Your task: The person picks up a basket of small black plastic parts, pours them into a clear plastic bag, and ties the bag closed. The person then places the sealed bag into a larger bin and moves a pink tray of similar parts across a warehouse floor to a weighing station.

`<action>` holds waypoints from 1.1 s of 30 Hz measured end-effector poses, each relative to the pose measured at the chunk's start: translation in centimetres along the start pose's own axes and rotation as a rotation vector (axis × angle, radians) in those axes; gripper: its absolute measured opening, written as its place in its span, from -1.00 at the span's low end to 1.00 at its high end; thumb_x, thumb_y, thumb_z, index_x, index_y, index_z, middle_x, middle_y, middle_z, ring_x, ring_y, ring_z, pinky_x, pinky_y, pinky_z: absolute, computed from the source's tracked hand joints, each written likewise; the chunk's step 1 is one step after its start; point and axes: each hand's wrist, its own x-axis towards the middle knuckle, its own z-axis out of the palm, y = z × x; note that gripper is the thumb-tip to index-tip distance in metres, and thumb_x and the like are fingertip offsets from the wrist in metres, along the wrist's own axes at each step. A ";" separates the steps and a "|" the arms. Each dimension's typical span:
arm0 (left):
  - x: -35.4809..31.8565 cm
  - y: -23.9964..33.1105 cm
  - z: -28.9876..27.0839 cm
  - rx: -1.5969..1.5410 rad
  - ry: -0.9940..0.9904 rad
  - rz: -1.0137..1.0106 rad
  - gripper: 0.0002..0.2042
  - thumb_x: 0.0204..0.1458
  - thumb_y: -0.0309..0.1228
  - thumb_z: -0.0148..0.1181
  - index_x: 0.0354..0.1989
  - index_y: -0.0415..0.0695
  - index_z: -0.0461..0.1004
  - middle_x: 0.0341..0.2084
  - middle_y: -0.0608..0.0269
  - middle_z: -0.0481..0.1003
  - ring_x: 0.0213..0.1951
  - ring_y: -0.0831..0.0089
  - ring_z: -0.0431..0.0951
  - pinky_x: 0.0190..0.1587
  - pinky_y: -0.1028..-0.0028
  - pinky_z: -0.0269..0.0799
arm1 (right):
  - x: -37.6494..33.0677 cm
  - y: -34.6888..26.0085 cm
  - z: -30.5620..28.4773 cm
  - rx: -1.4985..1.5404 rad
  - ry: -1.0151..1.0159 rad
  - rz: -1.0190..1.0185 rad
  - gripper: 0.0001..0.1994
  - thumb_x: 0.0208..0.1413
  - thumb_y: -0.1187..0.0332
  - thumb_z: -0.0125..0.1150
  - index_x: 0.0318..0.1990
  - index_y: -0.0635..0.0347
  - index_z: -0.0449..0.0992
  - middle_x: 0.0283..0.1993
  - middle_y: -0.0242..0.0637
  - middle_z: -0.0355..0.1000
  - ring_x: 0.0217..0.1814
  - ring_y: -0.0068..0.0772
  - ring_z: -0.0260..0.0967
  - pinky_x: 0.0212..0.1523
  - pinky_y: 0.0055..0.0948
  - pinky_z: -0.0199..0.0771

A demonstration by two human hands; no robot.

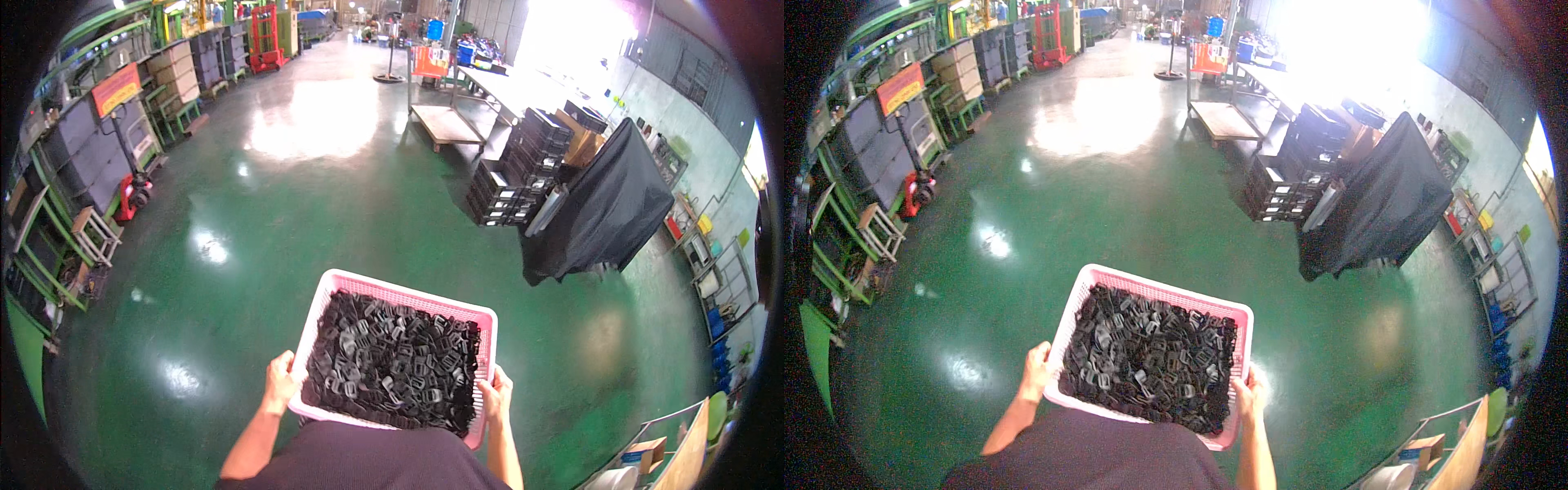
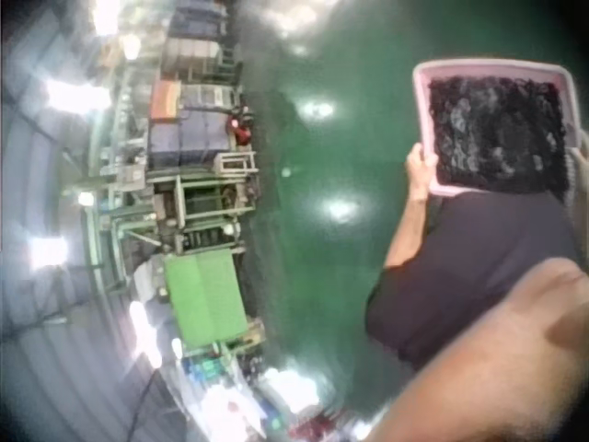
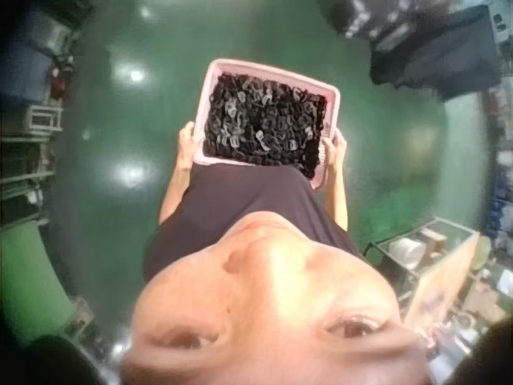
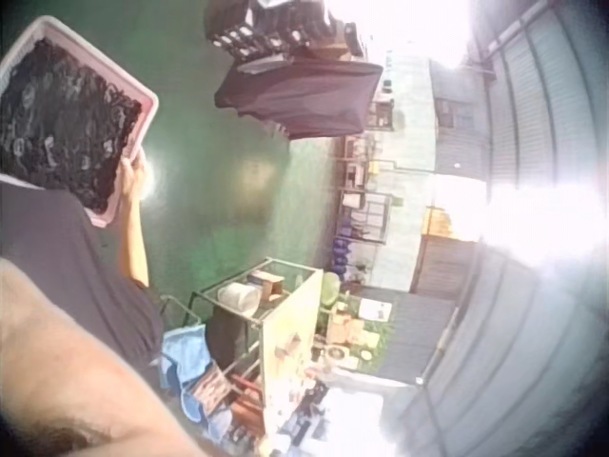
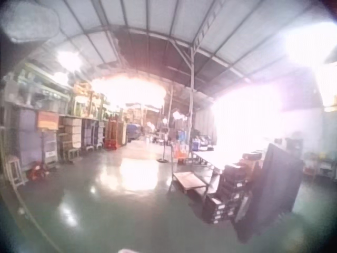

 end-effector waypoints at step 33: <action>41.3 12.0 13.6 -0.169 -0.485 0.100 -0.90 -0.24 -0.50 0.13 -0.54 -0.21 0.36 -0.68 0.41 0.34 -0.57 0.64 0.31 -0.50 0.53 0.26 | 27.0 -3.5 4.4 -0.117 0.478 -0.008 -0.68 -0.23 0.57 -0.02 -0.22 0.29 0.47 -0.41 -0.50 0.34 -0.43 -0.68 0.22 -0.37 -0.65 0.26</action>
